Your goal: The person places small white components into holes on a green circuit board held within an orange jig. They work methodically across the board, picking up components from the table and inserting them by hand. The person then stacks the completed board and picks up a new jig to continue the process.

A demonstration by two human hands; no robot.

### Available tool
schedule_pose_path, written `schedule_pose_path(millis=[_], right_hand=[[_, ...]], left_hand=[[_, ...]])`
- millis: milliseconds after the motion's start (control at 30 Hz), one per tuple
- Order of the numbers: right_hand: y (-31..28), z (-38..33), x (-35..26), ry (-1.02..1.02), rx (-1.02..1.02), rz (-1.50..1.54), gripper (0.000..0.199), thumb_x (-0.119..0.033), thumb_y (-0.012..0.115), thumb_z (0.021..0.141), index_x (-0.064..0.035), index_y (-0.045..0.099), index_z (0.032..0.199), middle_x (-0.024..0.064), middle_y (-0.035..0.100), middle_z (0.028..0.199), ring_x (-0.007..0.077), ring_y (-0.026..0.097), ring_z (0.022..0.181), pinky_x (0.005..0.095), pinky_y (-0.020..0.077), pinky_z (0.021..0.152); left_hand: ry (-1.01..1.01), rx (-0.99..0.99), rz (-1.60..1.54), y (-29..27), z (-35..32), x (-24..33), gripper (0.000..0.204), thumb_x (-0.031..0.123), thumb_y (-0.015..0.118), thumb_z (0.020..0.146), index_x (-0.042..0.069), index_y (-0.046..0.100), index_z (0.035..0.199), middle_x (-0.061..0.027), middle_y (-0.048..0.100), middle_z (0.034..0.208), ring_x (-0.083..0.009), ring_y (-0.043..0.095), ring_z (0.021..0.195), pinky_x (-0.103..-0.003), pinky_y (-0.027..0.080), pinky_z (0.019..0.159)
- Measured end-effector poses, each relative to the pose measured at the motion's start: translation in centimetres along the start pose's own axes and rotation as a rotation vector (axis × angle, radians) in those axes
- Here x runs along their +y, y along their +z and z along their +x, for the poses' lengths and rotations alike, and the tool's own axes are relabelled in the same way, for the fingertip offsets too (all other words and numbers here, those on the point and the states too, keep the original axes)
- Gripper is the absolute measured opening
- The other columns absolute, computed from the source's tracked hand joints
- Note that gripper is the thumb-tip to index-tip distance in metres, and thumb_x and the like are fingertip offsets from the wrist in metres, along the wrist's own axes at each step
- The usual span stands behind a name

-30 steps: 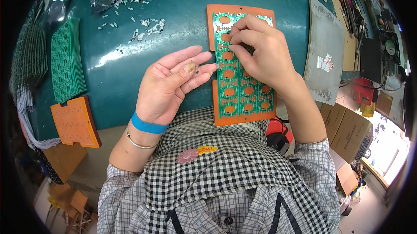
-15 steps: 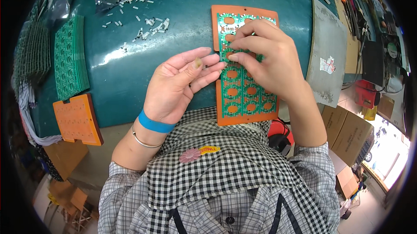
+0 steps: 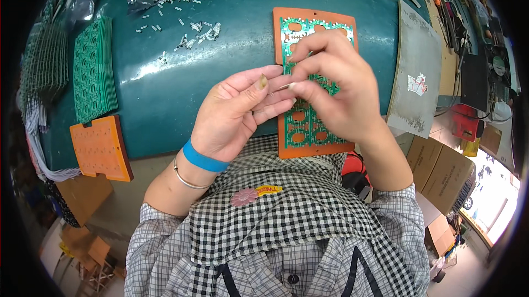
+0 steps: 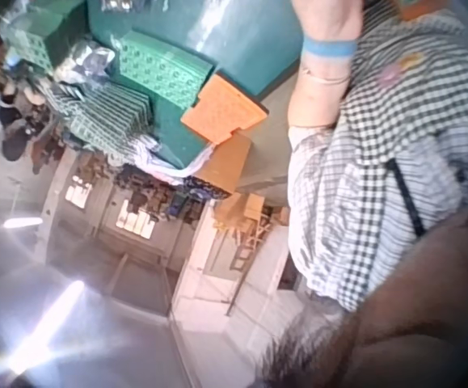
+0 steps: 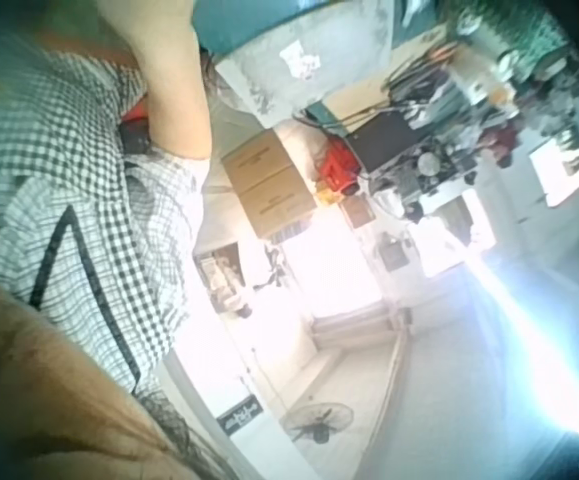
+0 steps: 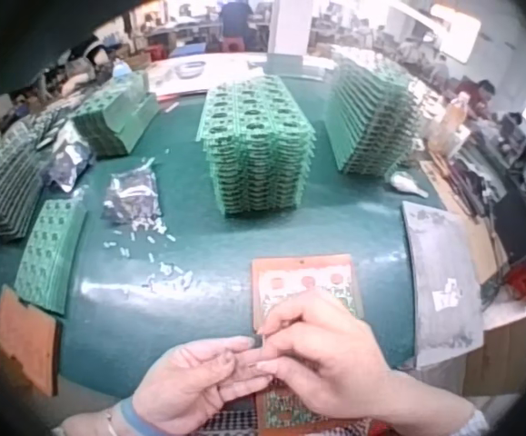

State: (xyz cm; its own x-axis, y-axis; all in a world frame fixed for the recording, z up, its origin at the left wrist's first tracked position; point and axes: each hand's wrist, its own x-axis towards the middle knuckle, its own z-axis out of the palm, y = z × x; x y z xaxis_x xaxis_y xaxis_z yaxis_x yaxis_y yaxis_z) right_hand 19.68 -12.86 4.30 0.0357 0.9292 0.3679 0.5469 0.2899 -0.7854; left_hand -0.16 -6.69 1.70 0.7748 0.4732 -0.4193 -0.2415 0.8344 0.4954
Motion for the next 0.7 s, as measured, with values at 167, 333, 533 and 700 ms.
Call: schedule_pose_path(millis=[167,333,533,700], right_hand=[[-1.8,-1.5,1.4,0.196,-0.081,-0.051,0.013,0.003,0.076,0.075,-0.0028,0.065,0.080,0.0067,0.063,0.097,0.0258,0.064,0.090,0.0350,0.0516,0.073],[-0.9,-2.5,2.1,0.195,-0.099,-0.152,0.013,0.003,0.075,0.073,-0.0016,0.064,0.076,0.0068,0.063,0.092,0.0275,0.062,0.088,0.0374,0.0511,0.076],[-0.6,-2.5,2.3,0.189,-0.084,-0.155,0.013,0.003,0.076,0.072,-0.0017,0.064,0.076,0.0065,0.063,0.091,0.0277,0.062,0.088,0.0376,0.0503,0.076],[-0.8,-2.6,2.2,0.186,-0.093,-0.164,0.012,0.003,0.076,0.072,-0.0021,0.065,0.076,0.0062,0.062,0.091,0.0278,0.062,0.088,0.0376,0.0504,0.077]], left_hand=[[0.062,0.008,0.009,-3.0,0.2,0.1,0.035,0.013,0.053,0.104,-0.003,0.052,0.135,-0.0138,0.068,0.117,-0.0176,0.069,0.095,-0.028,0.059,0.082],[0.134,0.111,0.136,-1.9,0.2,0.5,0.040,0.005,0.053,0.102,-0.004,0.046,0.140,-0.0155,0.066,0.121,-0.0223,0.067,0.105,-0.029,0.058,0.090],[0.099,0.120,0.154,-1.2,-0.2,0.8,0.044,0.001,0.053,0.101,-0.006,0.044,0.143,-0.0207,0.062,0.131,-0.0285,0.065,0.116,-0.033,0.058,0.097],[0.081,0.143,0.210,-1.0,-0.3,0.8,0.042,0.002,0.054,0.101,-0.006,0.046,0.141,-0.0221,0.061,0.132,-0.0262,0.068,0.112,-0.029,0.061,0.090]])
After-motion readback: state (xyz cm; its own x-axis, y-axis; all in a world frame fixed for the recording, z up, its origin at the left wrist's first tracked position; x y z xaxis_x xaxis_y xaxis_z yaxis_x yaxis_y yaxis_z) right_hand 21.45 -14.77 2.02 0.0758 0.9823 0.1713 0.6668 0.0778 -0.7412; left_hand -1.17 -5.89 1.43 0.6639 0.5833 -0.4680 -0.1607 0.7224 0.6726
